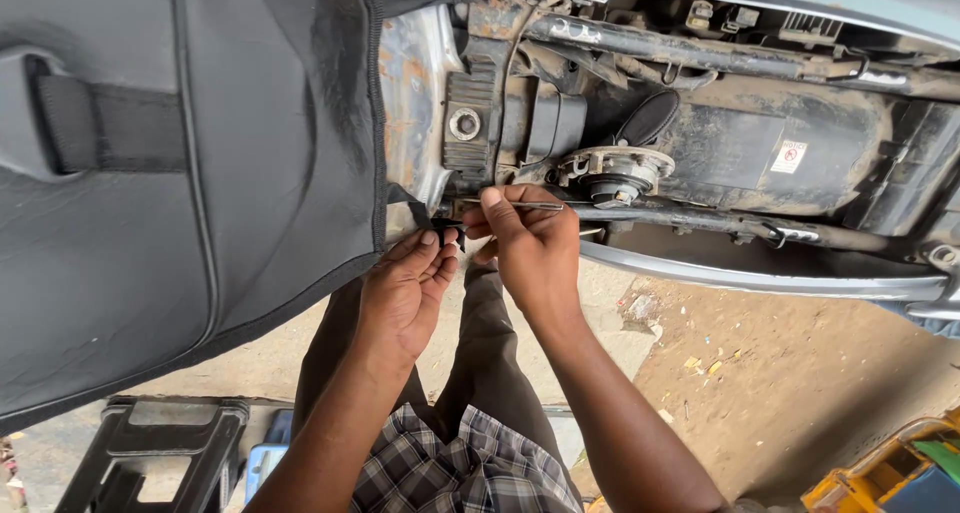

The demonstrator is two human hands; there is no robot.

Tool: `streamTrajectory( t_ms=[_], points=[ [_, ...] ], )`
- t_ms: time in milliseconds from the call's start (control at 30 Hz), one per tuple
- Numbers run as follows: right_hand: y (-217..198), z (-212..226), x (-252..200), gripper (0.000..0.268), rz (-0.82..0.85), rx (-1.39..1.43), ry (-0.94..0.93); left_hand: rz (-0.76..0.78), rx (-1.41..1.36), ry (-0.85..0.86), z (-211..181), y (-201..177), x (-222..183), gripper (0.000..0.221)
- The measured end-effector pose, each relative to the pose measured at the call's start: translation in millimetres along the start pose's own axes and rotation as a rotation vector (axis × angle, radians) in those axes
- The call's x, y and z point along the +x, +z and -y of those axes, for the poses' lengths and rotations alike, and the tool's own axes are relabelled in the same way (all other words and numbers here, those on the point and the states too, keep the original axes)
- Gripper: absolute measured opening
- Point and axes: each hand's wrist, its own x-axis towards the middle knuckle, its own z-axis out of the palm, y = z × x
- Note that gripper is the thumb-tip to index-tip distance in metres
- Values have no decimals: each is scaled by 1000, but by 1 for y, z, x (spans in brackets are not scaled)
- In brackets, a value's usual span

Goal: Replacing or repairing parts on a motorcycle, specifically working on the tank bag and internal components.

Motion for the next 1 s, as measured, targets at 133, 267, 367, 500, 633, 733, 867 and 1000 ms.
streamTrajectory(
  t_ms=[133,267,367,500,633,733,867,1000],
  points=[
    [-5,-11,1,19,-31,229,124,10,33,-1,0,-2,0,9],
    [-5,-7,-10,17,-73,159,6,3,31,9,2,-3,4,12],
    [-7,4,-15,13,-92,-162,-294,0,17,0,2,-6,4,11],
    [-3,8,-10,7,-73,-397,-589,32,-11,15,4,-8,6,11],
    [4,13,-8,10,-44,-342,-526,16,-13,-13,1,-5,3,11],
    [4,19,-9,10,-49,-336,-469,50,-4,-8,1,-8,5,11],
    [7,-1,-7,11,-69,-274,-392,32,16,-11,-1,-4,3,11],
    [9,-24,-2,11,-97,170,-195,3,19,-34,-4,0,1,11]
  ],
)
